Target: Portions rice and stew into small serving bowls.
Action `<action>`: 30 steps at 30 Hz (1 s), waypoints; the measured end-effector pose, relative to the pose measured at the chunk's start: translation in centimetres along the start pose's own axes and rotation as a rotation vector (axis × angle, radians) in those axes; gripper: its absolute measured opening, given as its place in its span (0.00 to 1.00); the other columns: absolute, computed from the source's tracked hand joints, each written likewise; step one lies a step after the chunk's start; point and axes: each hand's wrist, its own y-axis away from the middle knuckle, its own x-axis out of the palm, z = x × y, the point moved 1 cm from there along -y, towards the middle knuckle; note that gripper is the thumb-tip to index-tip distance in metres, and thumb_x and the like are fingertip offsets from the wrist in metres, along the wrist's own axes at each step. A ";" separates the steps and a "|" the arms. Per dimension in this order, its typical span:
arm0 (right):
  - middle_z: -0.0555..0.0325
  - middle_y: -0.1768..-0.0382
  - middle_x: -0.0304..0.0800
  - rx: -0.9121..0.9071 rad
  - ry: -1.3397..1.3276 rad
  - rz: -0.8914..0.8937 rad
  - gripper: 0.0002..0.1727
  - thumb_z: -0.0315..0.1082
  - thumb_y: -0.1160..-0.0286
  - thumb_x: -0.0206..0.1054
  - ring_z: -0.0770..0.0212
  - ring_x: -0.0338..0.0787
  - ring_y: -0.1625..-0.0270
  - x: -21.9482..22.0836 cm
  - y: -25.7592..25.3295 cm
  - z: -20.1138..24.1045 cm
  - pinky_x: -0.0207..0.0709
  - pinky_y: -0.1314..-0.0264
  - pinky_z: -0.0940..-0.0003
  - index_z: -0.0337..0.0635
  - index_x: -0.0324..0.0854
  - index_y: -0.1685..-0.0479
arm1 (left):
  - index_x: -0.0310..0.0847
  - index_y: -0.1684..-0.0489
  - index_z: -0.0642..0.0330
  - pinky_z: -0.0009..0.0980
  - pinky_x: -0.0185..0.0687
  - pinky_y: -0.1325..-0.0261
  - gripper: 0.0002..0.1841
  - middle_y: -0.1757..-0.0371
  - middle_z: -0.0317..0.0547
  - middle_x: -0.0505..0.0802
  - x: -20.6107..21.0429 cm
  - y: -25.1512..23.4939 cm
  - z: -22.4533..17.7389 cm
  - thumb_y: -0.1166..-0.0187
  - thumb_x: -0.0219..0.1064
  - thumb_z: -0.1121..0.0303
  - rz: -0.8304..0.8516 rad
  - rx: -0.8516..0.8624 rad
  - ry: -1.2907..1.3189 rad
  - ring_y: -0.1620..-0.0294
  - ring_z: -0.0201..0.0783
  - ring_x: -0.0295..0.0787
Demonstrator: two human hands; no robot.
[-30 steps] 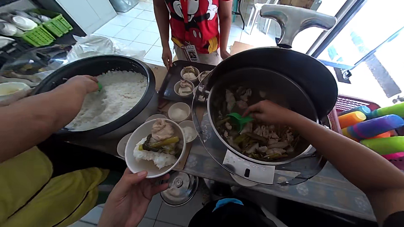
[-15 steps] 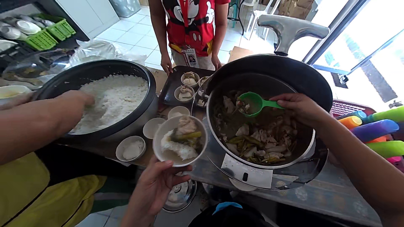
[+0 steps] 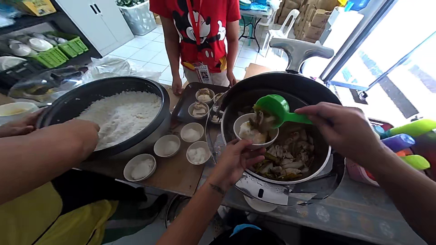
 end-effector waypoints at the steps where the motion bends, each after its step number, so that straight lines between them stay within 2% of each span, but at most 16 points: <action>1: 0.50 0.60 0.93 -0.085 0.073 -0.023 0.17 0.25 0.21 0.56 0.54 0.91 0.66 0.3 0.4 0.3 0.83 0.68 0.57 0.39 0.90 0.44 | 0.68 0.43 0.63 0.28 0.92 0.62 0.07 0.63 0.49 0.92 0.3 -0.1 0.0 0.08 0.49 0.73 0.002 -0.013 -0.001 0.66 0.38 0.95; 3: 0.47 0.60 0.95 -0.223 0.210 -0.067 0.19 0.21 0.27 0.56 0.48 0.91 0.71 0.3 0.9 0.7 0.78 0.77 0.56 0.39 0.91 0.45 | 0.68 0.44 0.63 0.27 0.92 0.62 0.06 0.63 0.49 0.92 0.5 -0.3 0.1 0.08 0.49 0.72 0.002 -0.035 0.003 0.66 0.38 0.95; 8: 0.46 0.59 0.96 -0.330 0.403 -0.161 0.20 0.18 0.27 0.57 0.49 0.88 0.74 -0.3 1.1 1.1 0.72 0.78 0.59 0.39 0.91 0.44 | 0.68 0.43 0.63 0.28 0.92 0.62 0.07 0.62 0.50 0.92 0.6 -0.6 0.4 0.08 0.49 0.72 0.035 -0.049 -0.005 0.65 0.39 0.96; 12: 0.47 0.62 0.95 -0.372 0.386 -0.120 0.18 0.18 0.28 0.58 0.50 0.87 0.77 0.2 0.9 1.0 0.72 0.80 0.59 0.39 0.91 0.47 | 0.66 0.43 0.63 0.28 0.92 0.62 0.06 0.62 0.50 0.91 0.4 -0.2 0.4 0.08 0.48 0.73 0.077 -0.056 -0.020 0.65 0.39 0.96; 16: 0.44 0.57 0.95 -0.330 0.392 -0.147 0.18 0.20 0.23 0.58 0.46 0.90 0.72 -1.0 0.9 0.6 0.76 0.77 0.55 0.39 0.91 0.43 | 0.66 0.42 0.62 0.28 0.93 0.63 0.07 0.61 0.50 0.92 0.1 0.2 0.2 0.08 0.47 0.73 0.107 -0.055 -0.036 0.65 0.39 0.96; 19: 0.46 0.60 0.95 -0.394 0.370 -0.156 0.17 0.20 0.24 0.58 0.49 0.88 0.75 -0.7 1.1 0.8 0.73 0.78 0.59 0.39 0.91 0.46 | 0.62 0.36 0.61 0.29 0.93 0.62 0.09 0.60 0.51 0.92 -0.3 0.4 0.0 0.08 0.47 0.74 0.127 -0.035 -0.064 0.65 0.41 0.96; 23: 0.45 0.59 0.96 -0.395 0.330 -0.189 0.18 0.20 0.23 0.57 0.49 0.91 0.72 -1.0 1.2 0.5 0.76 0.75 0.59 0.39 0.91 0.45 | 0.59 0.32 0.58 0.30 0.93 0.62 0.12 0.58 0.50 0.91 -1.0 0.4 -0.3 0.09 0.45 0.74 0.160 -0.010 -0.099 0.64 0.41 0.96; 25: 0.45 0.58 0.96 -0.351 0.281 -0.175 0.18 0.20 0.23 0.57 0.48 0.92 0.69 -0.7 1.3 0.2 0.79 0.73 0.57 0.39 0.91 0.46 | 0.60 0.32 0.58 0.30 0.93 0.62 0.12 0.58 0.49 0.92 -1.5 0.5 -0.6 0.09 0.45 0.75 0.175 0.018 -0.124 0.64 0.40 0.96; 27: 0.41 0.53 0.95 -0.191 0.222 -0.191 0.17 0.22 0.19 0.56 0.45 0.95 0.59 -1.4 1.3 -0.2 0.86 0.62 0.52 0.36 0.90 0.43 | 0.63 0.34 0.58 0.30 0.93 0.62 0.12 0.59 0.48 0.93 -2.4 0.7 -1.0 0.10 0.44 0.75 0.177 0.055 -0.140 0.64 0.40 0.96; 30: 0.36 0.53 0.92 0.012 0.158 -0.213 0.18 0.26 0.12 0.53 0.44 0.92 0.59 -1.2 0.8 -1.8 0.83 0.58 0.51 0.34 0.87 0.38 | 0.67 0.38 0.57 0.29 0.93 0.62 0.11 0.57 0.48 0.94 -4.6 1.9 -2.1 0.10 0.44 0.73 0.094 0.134 -0.163 0.62 0.39 0.96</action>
